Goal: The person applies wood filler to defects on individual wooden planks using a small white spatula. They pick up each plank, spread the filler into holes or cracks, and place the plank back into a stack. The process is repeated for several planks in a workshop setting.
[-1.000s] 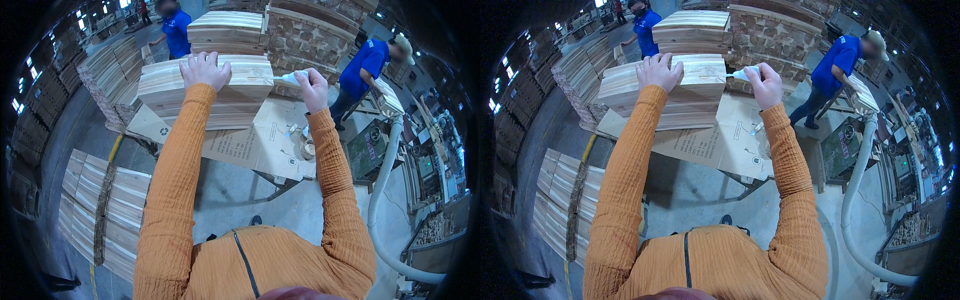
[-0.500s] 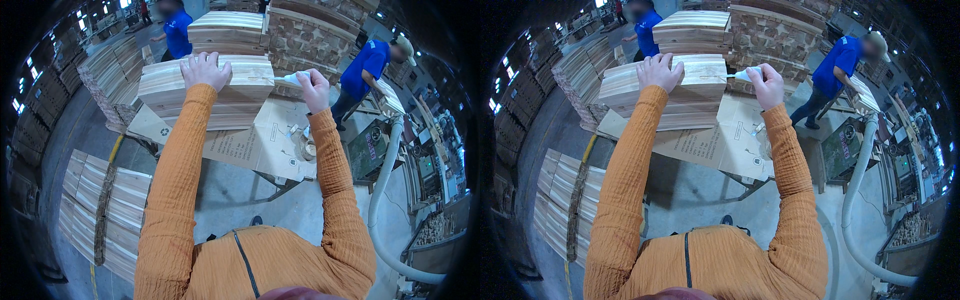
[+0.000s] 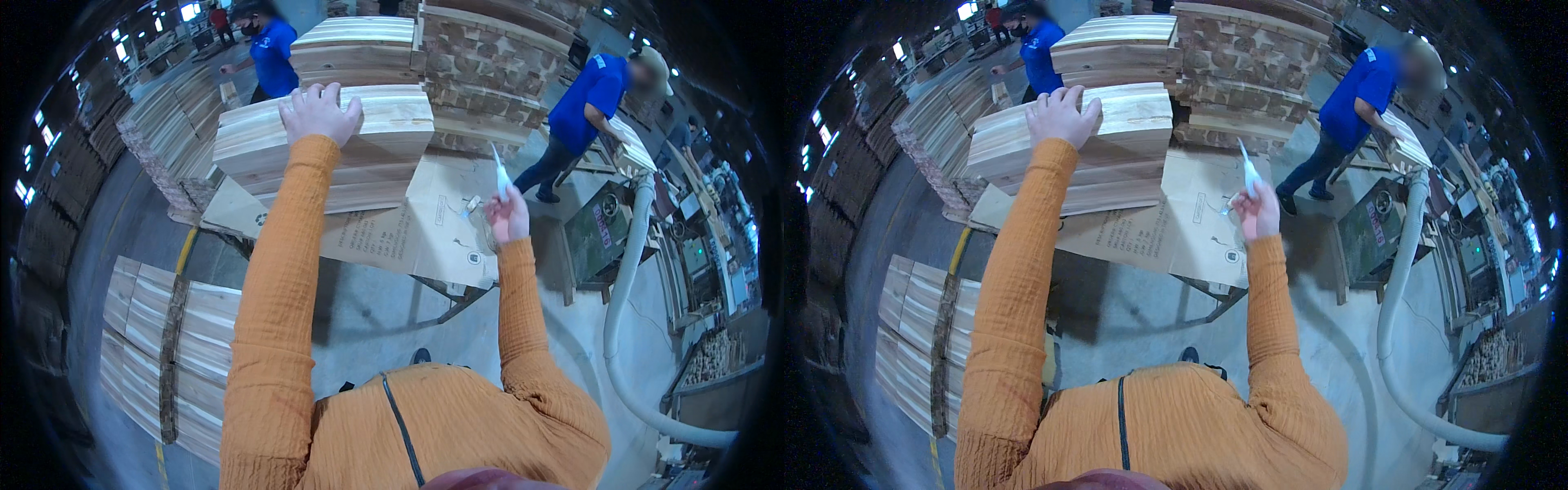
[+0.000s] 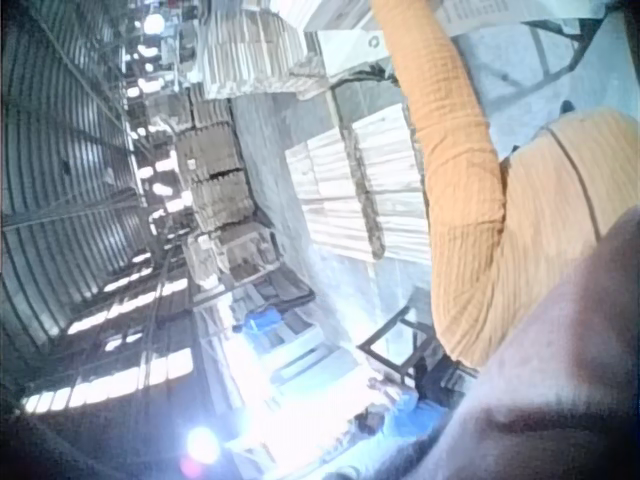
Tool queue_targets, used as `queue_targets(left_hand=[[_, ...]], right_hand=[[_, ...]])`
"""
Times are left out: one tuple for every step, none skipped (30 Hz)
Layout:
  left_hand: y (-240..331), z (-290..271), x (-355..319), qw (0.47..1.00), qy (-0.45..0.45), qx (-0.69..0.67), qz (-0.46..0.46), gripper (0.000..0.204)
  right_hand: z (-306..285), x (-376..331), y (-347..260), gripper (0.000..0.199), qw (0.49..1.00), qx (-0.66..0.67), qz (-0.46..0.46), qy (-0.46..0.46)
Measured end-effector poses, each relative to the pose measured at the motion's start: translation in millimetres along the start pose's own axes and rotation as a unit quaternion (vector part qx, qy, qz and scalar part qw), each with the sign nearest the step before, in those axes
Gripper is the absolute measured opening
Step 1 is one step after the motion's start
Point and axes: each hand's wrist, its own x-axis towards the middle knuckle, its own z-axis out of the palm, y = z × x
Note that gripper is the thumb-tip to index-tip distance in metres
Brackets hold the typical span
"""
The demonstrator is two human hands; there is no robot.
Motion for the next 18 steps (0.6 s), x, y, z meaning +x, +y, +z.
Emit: queue_targets(left_hand=[[-0.5, 1.3, -0.1, 1.000, -0.004, -0.002, 0.000, 0.054], [-1.4, 1.2, 0.5, 1.000, -0.005, -0.003, -0.001, 0.054], [-1.8, 0.4, 2.8, 1.000, -0.004, -0.006, -0.002, 0.054], [-2.3, 1.6, 4.6, 1.000, -0.003, 0.003, -0.006, 0.054], [-1.9, 0.7, 6.5, 1.000, -0.004, -0.001, -0.009, 0.054], [1.4, 1.0, 9.1, 1.000, -0.008, -0.008, -0.007, 0.053], [2.8, 0.9, 11.7, 1.000, -0.013, -0.014, -0.005, 0.053], [0.7, 0.7, 16.0, 1.000, -0.021, -0.002, -0.003, 0.053], [2.0, 0.1, 17.9, 0.999, -0.036, 0.007, -0.005, 0.054], [2.6, -2.1, 23.6, 0.999, -0.051, 0.017, -0.005, 0.055], [4.8, -2.0, 25.2, 0.997, -0.069, 0.029, -0.004, 0.056], [2.1, -1.0, 25.5, 0.997, -0.065, 0.031, -0.006, 0.057], [-1.0, 0.7, 24.5, 0.998, -0.062, 0.031, -0.009, 0.058], [1.6, 4.8, 25.5, 0.998, -0.061, 0.030, 0.002, 0.059], [-0.2, 7.0, 26.4, 0.998, -0.052, 0.031, 0.008, 0.059], [-11.1, 12.6, 27.4, 0.999, -0.041, 0.009, 0.015, 0.059], [-10.3, 14.8, 27.8, 0.999, -0.039, 0.005, 0.016, 0.059], [-10.6, 16.3, 27.8, 0.999, -0.037, 0.002, 0.015, 0.059]], right_hand=[[-18.0, -13.0, 8.1, 0.020, 0.999, 0.030, 0.033, 0.026], [-35.3, -26.2, 15.2, 0.021, 0.997, 0.034, 0.047, 0.042], [-50.7, -37.9, 20.0, 0.022, 0.996, 0.037, 0.060, 0.056], [-64.1, -49.9, 23.9, 0.022, 0.992, 0.016, 0.064, 0.110], [-76.9, -59.6, 26.9, 0.021, 0.984, -0.003, 0.069, 0.164], [-95.8, -65.7, 26.2, 0.021, 0.985, -0.046, 0.046, 0.162], [-118.7, -71.0, 24.8, 0.020, 0.983, -0.089, 0.026, 0.161], [-138.1, -75.7, 27.6, 0.020, 0.978, -0.130, 0.012, 0.161], [-152.3, -81.7, 30.7, 0.019, 0.956, -0.217, -0.041, 0.191], [-164.8, -77.7, 31.8, 0.018, 0.923, -0.303, -0.090, 0.218], [-178.0, -78.7, 36.1, 0.017, 0.879, -0.388, -0.130, 0.246], [-186.2, -79.7, 41.4, 0.018, 0.885, -0.364, -0.142, 0.251], [-193.9, -81.8, 45.6, 0.019, 0.890, -0.342, -0.154, 0.257], [-202.5, -85.7, 47.5, 0.021, 0.869, -0.381, -0.155, 0.276], [-207.5, -87.2, 50.9, 0.022, 0.849, -0.417, -0.157, 0.284], [-208.8, -86.4, 56.3, 0.024, 0.841, -0.430, -0.159, 0.287], [-208.8, -79.8, 59.3, 0.025, 0.832, -0.443, -0.167, 0.290], [-208.7, -78.1, 63.6, 0.027, 0.823, -0.455, -0.176, 0.292]])
